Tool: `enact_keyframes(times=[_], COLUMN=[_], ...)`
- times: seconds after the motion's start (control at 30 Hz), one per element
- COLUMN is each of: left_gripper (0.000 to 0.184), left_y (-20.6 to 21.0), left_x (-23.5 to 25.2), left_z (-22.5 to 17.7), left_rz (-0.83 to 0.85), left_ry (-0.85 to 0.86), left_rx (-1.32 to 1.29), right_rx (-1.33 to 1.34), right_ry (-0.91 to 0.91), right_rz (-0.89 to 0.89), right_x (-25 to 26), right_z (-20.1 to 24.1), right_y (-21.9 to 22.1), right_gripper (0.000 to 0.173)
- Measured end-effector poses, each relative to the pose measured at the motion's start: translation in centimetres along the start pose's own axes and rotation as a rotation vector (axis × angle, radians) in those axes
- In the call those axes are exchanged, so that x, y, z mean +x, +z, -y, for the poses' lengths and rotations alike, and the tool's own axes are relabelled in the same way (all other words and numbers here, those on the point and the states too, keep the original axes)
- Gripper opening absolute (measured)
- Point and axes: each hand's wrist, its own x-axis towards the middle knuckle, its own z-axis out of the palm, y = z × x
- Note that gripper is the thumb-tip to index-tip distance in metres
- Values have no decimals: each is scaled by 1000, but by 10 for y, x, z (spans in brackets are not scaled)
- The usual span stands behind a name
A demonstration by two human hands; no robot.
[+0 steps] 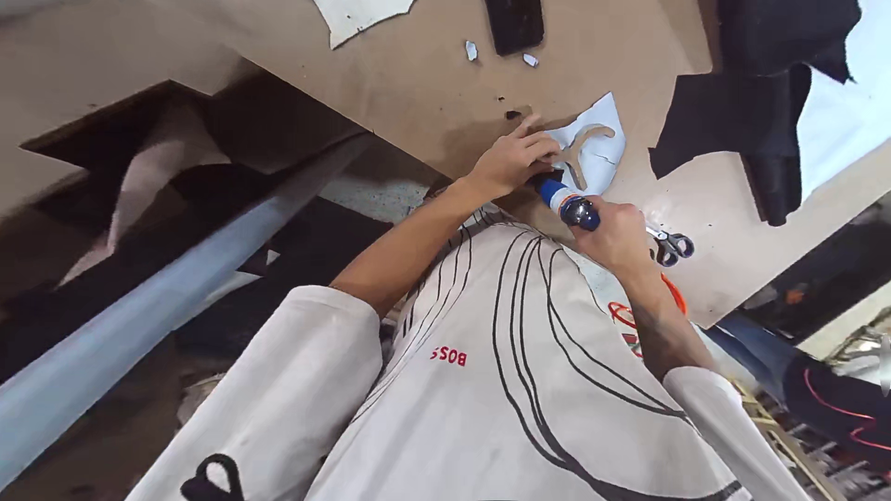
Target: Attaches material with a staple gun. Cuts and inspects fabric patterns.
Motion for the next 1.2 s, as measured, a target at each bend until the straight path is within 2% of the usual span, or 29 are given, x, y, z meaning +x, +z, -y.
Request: enact_keyframes(times=[0.23, 0.63, 0.73, 0.8, 0.87, 0.93, 1.0, 1.07, 1.13, 1.2], left_gripper=[21, 21, 35, 48, 48, 41, 34, 32, 33, 38], left_y=[1, -5, -14, -12, -8, -5, -8, -14, -24, -30], left_x=[-1, -1, -5, -11, -12, -9, -11, -16, -23, -28], left_z=[2, -2, 0, -2, -9, -19, -29, -41, -59, -68], left_rz=[-1, 15, 110, 148, 163, 169, 164, 170, 235, 263], left_ry=[24, 56, 57, 85, 147, 166, 95, -88, -423, -769], left_rx=[5, -1, 1, 74, 123, 153, 184, 239, 276, 201], right_rx=[-102, -5, 19, 21, -1, 13, 7, 21, 59, 75], right_ry=[-52, -61, 111, 320, 536, 648, 647, 607, 575, 598], right_rz=[-14, -46, -151, -251, -309, -296, -284, -337, -417, -488], right_x=[11, -1, -31, -55, -69, -76, -82, -86, -95, -105], right_z=[1, -5, -10, -29, -66, -119, -179, -219, -233, -227], right_y=[-4, -2, -15, -23, -24, -17, -1, 13, 19, 21], right_gripper=[32, 36, 36, 37, 48, 60, 77, 78, 69, 64])
